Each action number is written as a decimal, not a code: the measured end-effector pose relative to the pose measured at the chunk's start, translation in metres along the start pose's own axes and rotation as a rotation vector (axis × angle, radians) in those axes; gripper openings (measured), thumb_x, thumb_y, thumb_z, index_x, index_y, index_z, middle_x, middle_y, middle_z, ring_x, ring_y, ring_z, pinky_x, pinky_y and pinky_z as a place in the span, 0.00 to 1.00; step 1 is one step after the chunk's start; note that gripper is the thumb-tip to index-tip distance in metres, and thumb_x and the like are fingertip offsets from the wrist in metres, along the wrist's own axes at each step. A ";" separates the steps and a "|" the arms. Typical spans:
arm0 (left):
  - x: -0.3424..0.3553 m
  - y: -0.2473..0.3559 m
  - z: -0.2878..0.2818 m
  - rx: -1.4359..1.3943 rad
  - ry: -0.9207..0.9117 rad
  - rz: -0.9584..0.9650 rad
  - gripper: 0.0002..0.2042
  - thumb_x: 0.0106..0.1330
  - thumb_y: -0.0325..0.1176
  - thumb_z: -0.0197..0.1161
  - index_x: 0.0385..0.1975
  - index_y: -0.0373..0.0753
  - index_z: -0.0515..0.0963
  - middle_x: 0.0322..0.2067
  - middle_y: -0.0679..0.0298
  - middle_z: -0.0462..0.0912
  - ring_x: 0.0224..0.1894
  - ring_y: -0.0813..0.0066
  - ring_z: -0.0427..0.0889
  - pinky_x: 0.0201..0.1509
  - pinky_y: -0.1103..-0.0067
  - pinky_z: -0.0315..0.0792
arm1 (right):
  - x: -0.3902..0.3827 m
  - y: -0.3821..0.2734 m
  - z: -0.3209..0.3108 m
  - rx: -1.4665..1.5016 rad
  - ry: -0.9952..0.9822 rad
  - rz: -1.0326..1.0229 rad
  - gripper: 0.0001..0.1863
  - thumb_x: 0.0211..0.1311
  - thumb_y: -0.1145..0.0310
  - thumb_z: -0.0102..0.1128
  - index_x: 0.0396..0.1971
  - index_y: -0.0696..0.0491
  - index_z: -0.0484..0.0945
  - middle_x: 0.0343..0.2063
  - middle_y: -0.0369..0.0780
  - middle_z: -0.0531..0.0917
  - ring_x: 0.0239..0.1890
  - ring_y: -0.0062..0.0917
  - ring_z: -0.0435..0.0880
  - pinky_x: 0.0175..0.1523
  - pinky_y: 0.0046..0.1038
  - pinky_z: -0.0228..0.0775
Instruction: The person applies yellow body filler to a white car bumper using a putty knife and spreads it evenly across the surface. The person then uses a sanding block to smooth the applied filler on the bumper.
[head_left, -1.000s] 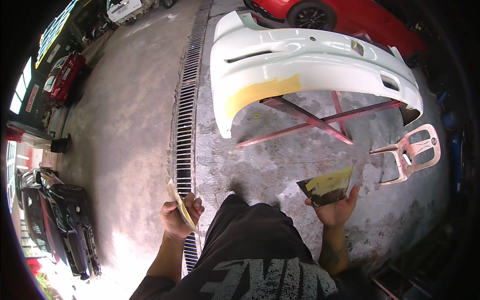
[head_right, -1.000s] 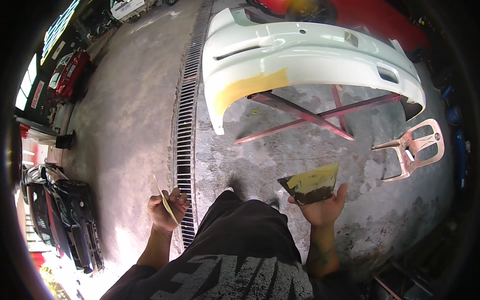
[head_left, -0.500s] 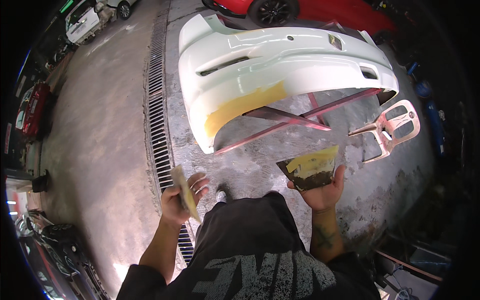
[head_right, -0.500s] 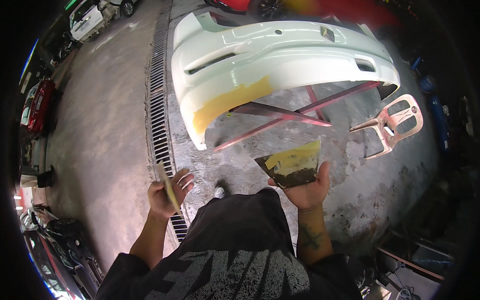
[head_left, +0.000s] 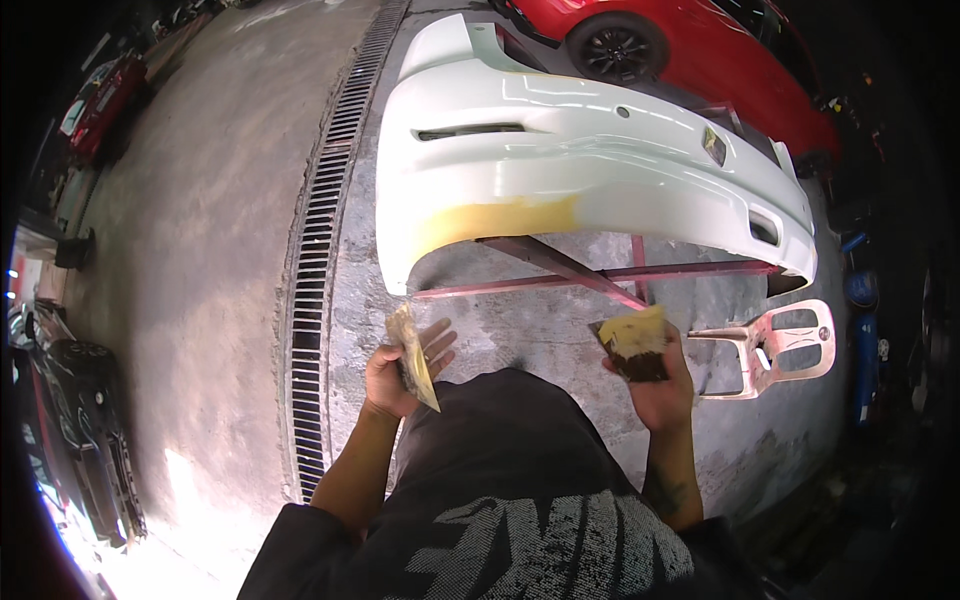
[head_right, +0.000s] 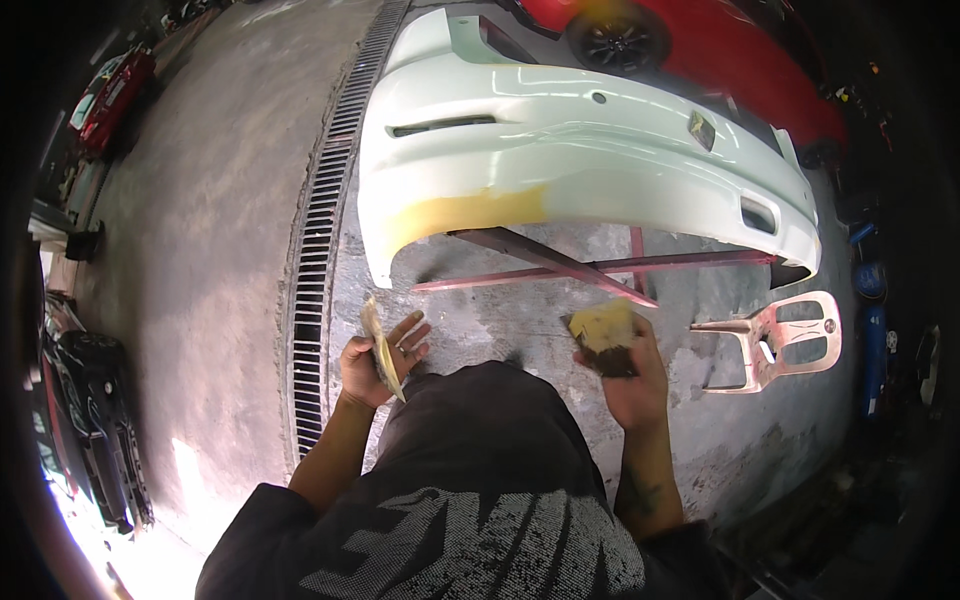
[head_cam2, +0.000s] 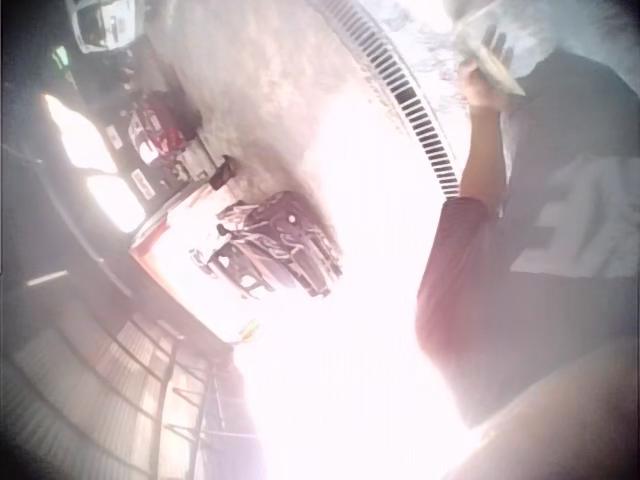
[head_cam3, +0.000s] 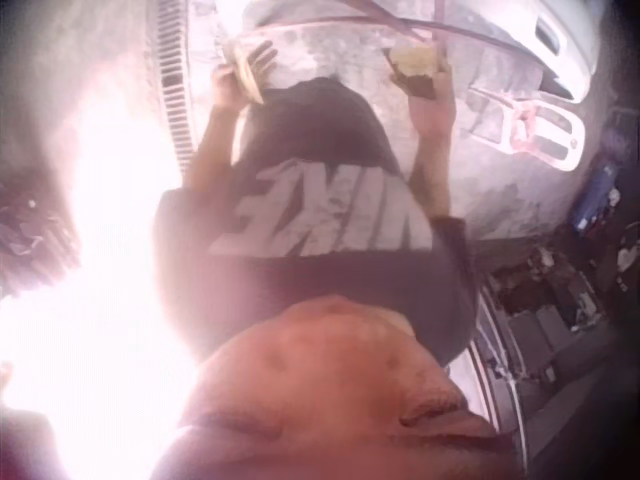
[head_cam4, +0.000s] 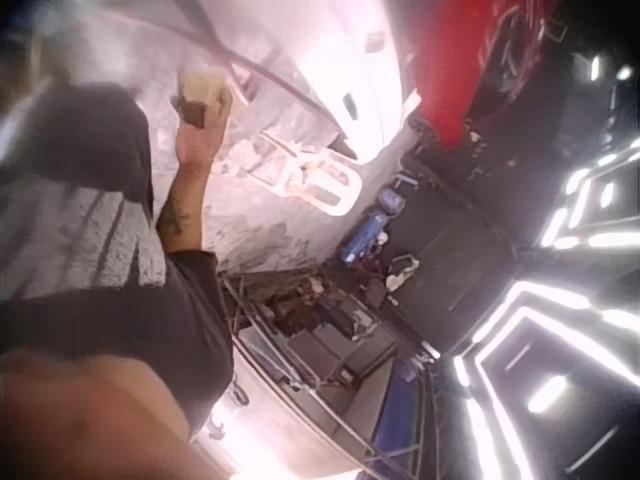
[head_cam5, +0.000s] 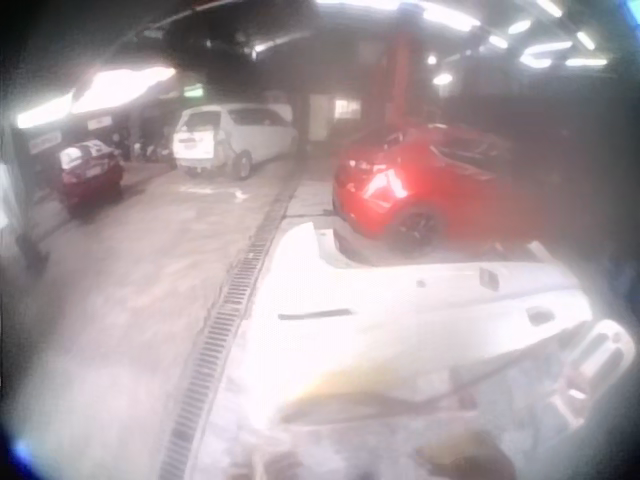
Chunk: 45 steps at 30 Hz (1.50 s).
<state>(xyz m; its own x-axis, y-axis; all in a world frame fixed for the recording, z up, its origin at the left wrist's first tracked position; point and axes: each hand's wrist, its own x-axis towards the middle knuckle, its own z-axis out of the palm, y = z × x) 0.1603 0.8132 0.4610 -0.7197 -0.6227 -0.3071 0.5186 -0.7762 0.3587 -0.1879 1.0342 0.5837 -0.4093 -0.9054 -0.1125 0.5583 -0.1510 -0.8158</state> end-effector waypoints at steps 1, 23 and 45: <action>0.005 -0.006 0.014 0.017 0.040 0.035 0.55 0.55 0.47 0.69 0.86 0.47 0.50 0.80 0.39 0.63 0.82 0.38 0.63 0.87 0.51 0.56 | 0.014 -0.013 -0.007 -0.428 -0.007 -0.119 0.29 0.79 0.50 0.62 0.71 0.48 0.76 0.70 0.46 0.79 0.72 0.49 0.77 0.72 0.64 0.68; 0.128 -0.017 0.114 -0.172 0.025 0.277 0.45 0.60 0.44 0.70 0.79 0.38 0.64 0.74 0.50 0.70 0.83 0.45 0.62 0.88 0.55 0.55 | 0.185 -0.018 0.030 -1.929 0.021 -0.861 0.21 0.63 0.62 0.75 0.57 0.35 0.87 0.61 0.32 0.80 0.71 0.41 0.74 0.66 0.56 0.62; 0.128 -0.014 0.111 -0.178 -0.019 0.272 0.44 0.60 0.43 0.68 0.79 0.37 0.64 0.75 0.48 0.69 0.84 0.45 0.61 0.90 0.56 0.51 | 0.156 -0.037 0.050 -1.931 -0.064 -0.838 0.18 0.64 0.62 0.75 0.55 0.37 0.88 0.57 0.32 0.83 0.68 0.40 0.77 0.63 0.59 0.65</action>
<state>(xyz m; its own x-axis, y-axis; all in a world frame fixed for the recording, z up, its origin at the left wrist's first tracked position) 0.0103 0.7553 0.5146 -0.5513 -0.8089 -0.2044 0.7645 -0.5878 0.2646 -0.2364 0.8785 0.6246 -0.0621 -0.8712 0.4869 -0.9973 0.0344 -0.0655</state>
